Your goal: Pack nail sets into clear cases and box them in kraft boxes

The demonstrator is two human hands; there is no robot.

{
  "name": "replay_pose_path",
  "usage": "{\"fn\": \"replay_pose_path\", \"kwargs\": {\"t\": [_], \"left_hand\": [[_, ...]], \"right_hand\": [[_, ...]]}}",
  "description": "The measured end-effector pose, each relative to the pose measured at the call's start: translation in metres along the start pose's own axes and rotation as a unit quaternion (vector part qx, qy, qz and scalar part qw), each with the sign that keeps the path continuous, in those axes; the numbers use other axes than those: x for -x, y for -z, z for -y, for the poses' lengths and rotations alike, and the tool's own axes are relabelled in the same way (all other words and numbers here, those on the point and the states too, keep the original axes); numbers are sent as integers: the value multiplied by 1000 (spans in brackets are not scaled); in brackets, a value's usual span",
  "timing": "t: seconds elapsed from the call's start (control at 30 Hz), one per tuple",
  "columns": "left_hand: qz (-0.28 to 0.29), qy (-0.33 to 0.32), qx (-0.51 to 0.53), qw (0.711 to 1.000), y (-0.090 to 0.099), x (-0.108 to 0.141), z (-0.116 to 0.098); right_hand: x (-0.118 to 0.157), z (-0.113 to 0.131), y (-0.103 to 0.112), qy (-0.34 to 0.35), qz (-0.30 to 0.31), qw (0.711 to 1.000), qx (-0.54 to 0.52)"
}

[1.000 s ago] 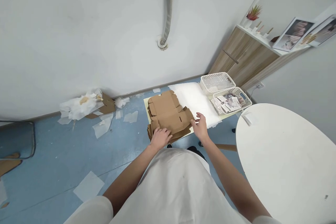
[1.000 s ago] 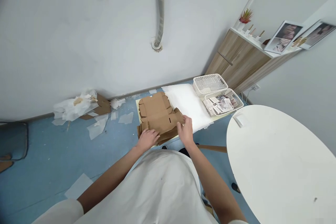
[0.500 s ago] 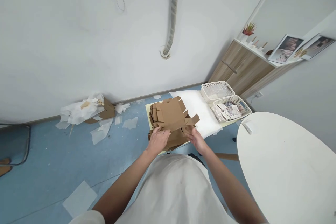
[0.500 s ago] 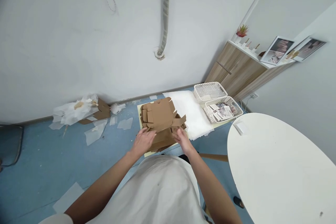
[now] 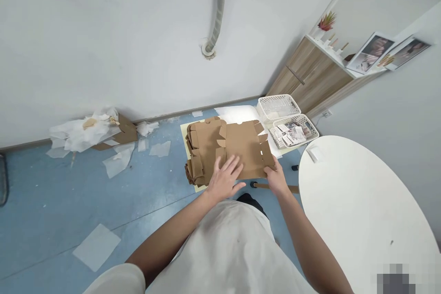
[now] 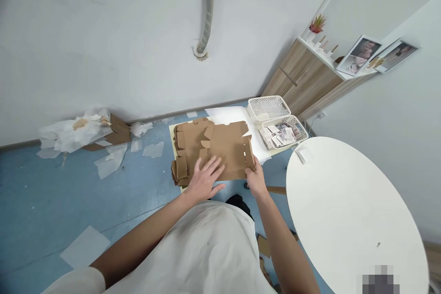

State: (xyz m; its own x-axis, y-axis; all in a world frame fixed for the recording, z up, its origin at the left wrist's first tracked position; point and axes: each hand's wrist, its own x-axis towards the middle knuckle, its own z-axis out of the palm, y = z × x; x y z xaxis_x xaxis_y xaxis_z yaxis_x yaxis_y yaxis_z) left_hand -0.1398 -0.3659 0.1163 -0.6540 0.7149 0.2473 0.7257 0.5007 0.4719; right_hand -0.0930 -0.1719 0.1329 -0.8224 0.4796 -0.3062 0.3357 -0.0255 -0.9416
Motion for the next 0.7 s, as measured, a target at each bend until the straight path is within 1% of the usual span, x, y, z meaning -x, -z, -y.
{"fn": "replay_pose_path", "kwargs": {"t": [0.07, 0.13, 0.17, 0.23, 0.3, 0.37, 0.5, 0.57, 0.63, 0.7], "left_hand": [[-26, 98, 8, 995, 1, -2, 0], [-43, 206, 37, 977, -2, -7, 3], [-41, 246, 66, 966, -6, -11, 5], [-24, 282, 147, 948, -14, -22, 6], [-11, 283, 216, 934, -23, -37, -1], [1, 270, 243, 932, -35, -54, -16], [68, 210, 236, 946, -65, -86, -58], [99, 179, 242, 948, -82, -98, -79], [123, 148, 269, 944, -100, -109, -98], [143, 116, 318, 930, -117, -118, -116]], "right_hand": [[1, -5, 14, 12, -30, 999, 7], [3, -9, 27, 40, -65, 997, 19], [6, -11, 34, 55, -82, 995, 27], [13, -13, 48, 81, -112, 990, 37], [23, -16, 63, 98, -139, 985, 31], [35, -20, 80, 101, -168, 980, 11], [61, -32, 123, 97, -215, 971, -37], [74, -41, 148, 94, -240, 964, -59], [86, -52, 174, 85, -269, 955, -90], [97, -66, 199, 72, -300, 942, -133]]}}
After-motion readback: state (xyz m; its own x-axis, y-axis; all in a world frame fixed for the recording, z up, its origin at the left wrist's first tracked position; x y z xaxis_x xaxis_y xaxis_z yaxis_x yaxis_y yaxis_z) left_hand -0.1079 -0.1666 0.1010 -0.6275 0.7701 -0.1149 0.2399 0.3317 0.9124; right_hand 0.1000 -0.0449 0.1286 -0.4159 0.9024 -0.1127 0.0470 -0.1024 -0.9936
